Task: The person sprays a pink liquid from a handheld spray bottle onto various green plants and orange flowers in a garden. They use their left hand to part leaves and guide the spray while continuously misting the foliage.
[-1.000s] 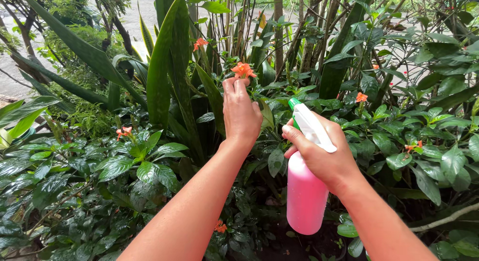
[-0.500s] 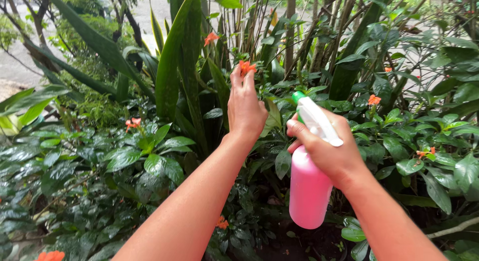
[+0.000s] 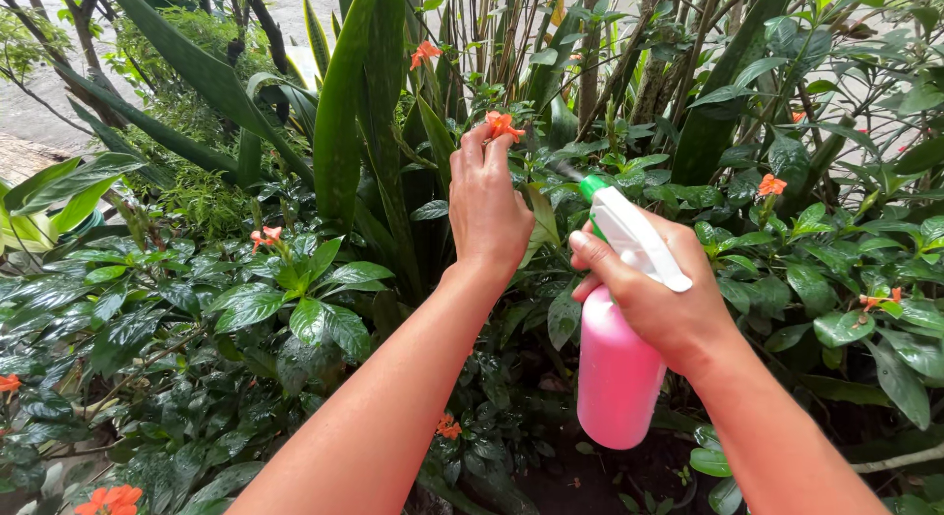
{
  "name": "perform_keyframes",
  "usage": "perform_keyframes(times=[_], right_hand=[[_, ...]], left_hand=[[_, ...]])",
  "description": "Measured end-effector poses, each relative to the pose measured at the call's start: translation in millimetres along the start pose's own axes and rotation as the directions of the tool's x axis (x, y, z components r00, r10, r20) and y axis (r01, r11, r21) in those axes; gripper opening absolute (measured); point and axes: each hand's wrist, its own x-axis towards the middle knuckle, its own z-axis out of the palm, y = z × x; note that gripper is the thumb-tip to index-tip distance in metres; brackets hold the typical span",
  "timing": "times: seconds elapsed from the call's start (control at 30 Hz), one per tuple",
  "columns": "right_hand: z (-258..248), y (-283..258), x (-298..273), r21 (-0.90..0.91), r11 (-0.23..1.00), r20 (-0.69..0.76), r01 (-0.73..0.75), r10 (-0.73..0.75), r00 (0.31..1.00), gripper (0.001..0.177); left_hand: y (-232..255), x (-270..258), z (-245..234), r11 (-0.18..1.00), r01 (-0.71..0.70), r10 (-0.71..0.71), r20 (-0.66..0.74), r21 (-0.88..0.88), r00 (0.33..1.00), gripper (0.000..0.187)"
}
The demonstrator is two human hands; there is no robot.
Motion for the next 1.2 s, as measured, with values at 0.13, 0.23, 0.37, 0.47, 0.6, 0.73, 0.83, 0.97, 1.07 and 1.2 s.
perform_keyframes(times=[0.13,0.23,0.37,0.47,0.6,0.73,0.83,0.97,1.07,1.2], right_hand=[[0,5,3,0.002,1.0,0.023,0.009,-0.009,1.0,0.025],[-2,7,5,-0.011,1.0,-0.01,-0.011,0.011,1.0,0.024],[-6,11,6,0.013,1.0,-0.049,-0.008,0.008,0.999,0.023],[-9,15,9,0.012,1.0,-0.075,-0.029,0.03,0.997,0.023],[-13,24,10,0.001,0.997,-0.103,-0.072,0.072,0.992,0.024],[-15,32,10,0.003,0.991,-0.108,-0.131,0.131,0.986,0.026],[-17,33,10,-0.019,0.992,-0.069,-0.124,0.122,0.99,0.027],[-17,30,10,-0.041,0.993,-0.03,-0.109,0.107,0.994,0.027],[-16,26,9,-0.064,0.993,0.021,-0.097,0.099,0.995,0.027],[-16,26,10,-0.136,0.982,0.097,-0.128,0.142,0.985,0.025]], left_hand=[[-6,-2,3,1.0,-0.002,0.002,0.004,0.007,1.0,0.06],[-7,-3,4,0.999,-0.012,0.012,0.004,0.053,1.0,0.061],[-4,-5,5,0.992,-0.043,0.043,0.001,0.115,0.999,0.068],[0,-7,5,0.991,-0.05,0.045,0.037,0.127,0.998,0.076],[-1,-9,10,0.98,-0.1,0.092,0.05,0.172,0.994,0.077],[-6,-10,19,0.959,-0.18,0.159,0.108,0.218,0.981,0.074],[-7,-13,24,0.949,-0.242,0.224,0.105,0.202,0.969,0.067],[-6,-14,29,0.961,-0.261,0.25,0.113,0.096,0.962,0.049],[-6,-16,29,0.973,-0.232,0.228,0.123,0.017,0.966,0.038],[-9,-15,32,0.981,-0.194,0.191,0.107,0.013,0.976,0.029]])
